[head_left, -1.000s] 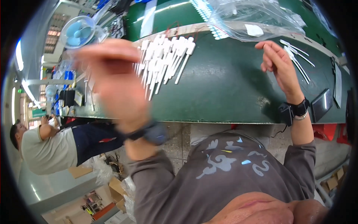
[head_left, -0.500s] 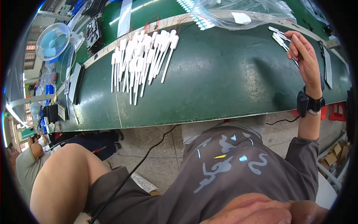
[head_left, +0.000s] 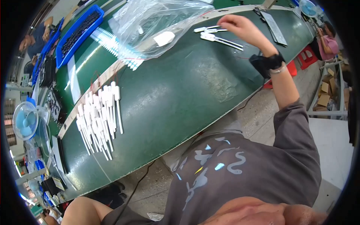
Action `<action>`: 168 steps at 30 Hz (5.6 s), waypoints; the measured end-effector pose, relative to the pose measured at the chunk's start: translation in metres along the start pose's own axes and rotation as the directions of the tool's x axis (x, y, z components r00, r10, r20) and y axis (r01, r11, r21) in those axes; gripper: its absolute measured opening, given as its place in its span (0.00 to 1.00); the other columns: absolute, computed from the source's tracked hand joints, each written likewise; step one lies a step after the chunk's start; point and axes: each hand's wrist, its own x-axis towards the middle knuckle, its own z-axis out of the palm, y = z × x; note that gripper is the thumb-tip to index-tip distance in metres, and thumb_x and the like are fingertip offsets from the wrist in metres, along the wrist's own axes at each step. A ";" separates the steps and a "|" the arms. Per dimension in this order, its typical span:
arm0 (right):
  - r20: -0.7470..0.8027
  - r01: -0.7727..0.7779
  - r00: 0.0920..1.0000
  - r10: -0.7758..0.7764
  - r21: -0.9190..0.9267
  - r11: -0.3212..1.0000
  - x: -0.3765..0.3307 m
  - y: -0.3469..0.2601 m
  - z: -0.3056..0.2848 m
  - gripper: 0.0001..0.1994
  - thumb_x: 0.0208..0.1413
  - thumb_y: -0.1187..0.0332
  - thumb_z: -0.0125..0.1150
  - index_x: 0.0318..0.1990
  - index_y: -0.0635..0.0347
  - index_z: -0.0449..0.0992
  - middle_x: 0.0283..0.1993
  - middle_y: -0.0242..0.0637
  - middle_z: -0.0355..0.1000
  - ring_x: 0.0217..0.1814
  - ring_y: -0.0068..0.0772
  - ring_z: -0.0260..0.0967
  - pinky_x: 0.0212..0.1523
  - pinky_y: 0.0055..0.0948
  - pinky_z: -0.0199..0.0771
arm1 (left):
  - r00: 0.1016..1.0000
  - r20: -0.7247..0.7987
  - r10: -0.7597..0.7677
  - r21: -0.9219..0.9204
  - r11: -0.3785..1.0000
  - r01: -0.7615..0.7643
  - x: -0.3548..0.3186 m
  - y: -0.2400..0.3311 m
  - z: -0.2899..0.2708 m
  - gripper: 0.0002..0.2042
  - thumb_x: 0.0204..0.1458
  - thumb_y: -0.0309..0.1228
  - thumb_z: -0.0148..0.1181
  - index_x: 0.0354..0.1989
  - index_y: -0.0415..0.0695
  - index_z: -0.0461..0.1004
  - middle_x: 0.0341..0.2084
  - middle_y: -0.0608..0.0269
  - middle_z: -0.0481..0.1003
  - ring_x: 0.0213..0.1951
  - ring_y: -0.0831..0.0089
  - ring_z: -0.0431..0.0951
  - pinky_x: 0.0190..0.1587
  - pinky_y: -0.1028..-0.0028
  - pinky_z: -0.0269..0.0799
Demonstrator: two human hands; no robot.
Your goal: The person assembles electronic components by hand, inserting wires into white plastic housings and snapping the covers shut. They then join these housings to long white plastic rods, aligning the parts and pressing them together before setting the completed units aside on the green workbench.
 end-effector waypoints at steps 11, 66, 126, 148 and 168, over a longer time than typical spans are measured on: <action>0.007 0.082 0.996 -0.085 -0.359 0.930 0.028 0.015 0.027 0.09 0.58 0.68 0.57 0.43 0.60 0.77 0.39 0.40 0.75 0.43 0.43 0.73 0.43 0.36 0.72 | 0.981 -0.129 -0.148 0.048 0.987 0.155 0.107 -0.212 0.556 0.09 0.62 0.25 0.50 0.46 0.35 0.74 0.38 0.52 0.75 0.31 0.74 0.73 0.31 0.78 0.72; 0.054 0.227 0.972 -0.227 0.015 0.974 -0.065 -0.137 0.083 0.09 0.54 0.79 0.56 0.42 0.61 0.74 0.35 0.40 0.72 0.34 0.41 0.70 0.36 0.30 0.71 | 0.680 0.067 -0.731 -0.196 0.658 0.727 0.046 -0.284 0.566 0.12 0.61 0.33 0.60 0.45 0.37 0.79 0.32 0.61 0.80 0.27 0.82 0.75 0.30 0.81 0.73; 0.528 -0.447 0.849 -0.010 0.728 0.520 -0.029 -0.121 0.103 0.13 0.65 0.65 0.57 0.50 0.63 0.76 0.38 0.28 0.75 0.33 0.12 0.69 0.33 0.13 0.70 | 0.618 0.254 -0.744 0.406 0.662 0.630 0.003 -0.280 0.545 0.08 0.59 0.30 0.59 0.40 0.41 0.80 0.30 0.62 0.80 0.24 0.74 0.75 0.29 0.76 0.72; 0.302 -0.147 0.953 0.002 0.458 0.877 -0.046 -0.133 0.120 0.10 0.62 0.70 0.59 0.48 0.62 0.78 0.35 0.22 0.69 0.30 0.11 0.58 0.32 0.15 0.61 | 0.855 0.407 -0.323 0.800 0.578 -0.162 -0.040 -0.258 0.566 0.10 0.45 0.23 0.66 0.38 0.47 0.81 0.34 0.70 0.77 0.34 0.71 0.76 0.31 0.73 0.74; 0.596 -0.410 0.802 0.042 0.498 0.764 -0.061 -0.167 0.092 0.10 0.61 0.70 0.59 0.46 0.64 0.78 0.24 0.26 0.70 0.27 0.15 0.65 0.28 0.21 0.63 | 0.896 0.316 -0.313 0.802 0.593 -0.075 -0.047 -0.262 0.570 0.10 0.46 0.22 0.68 0.38 0.47 0.81 0.33 0.70 0.75 0.31 0.72 0.75 0.29 0.73 0.72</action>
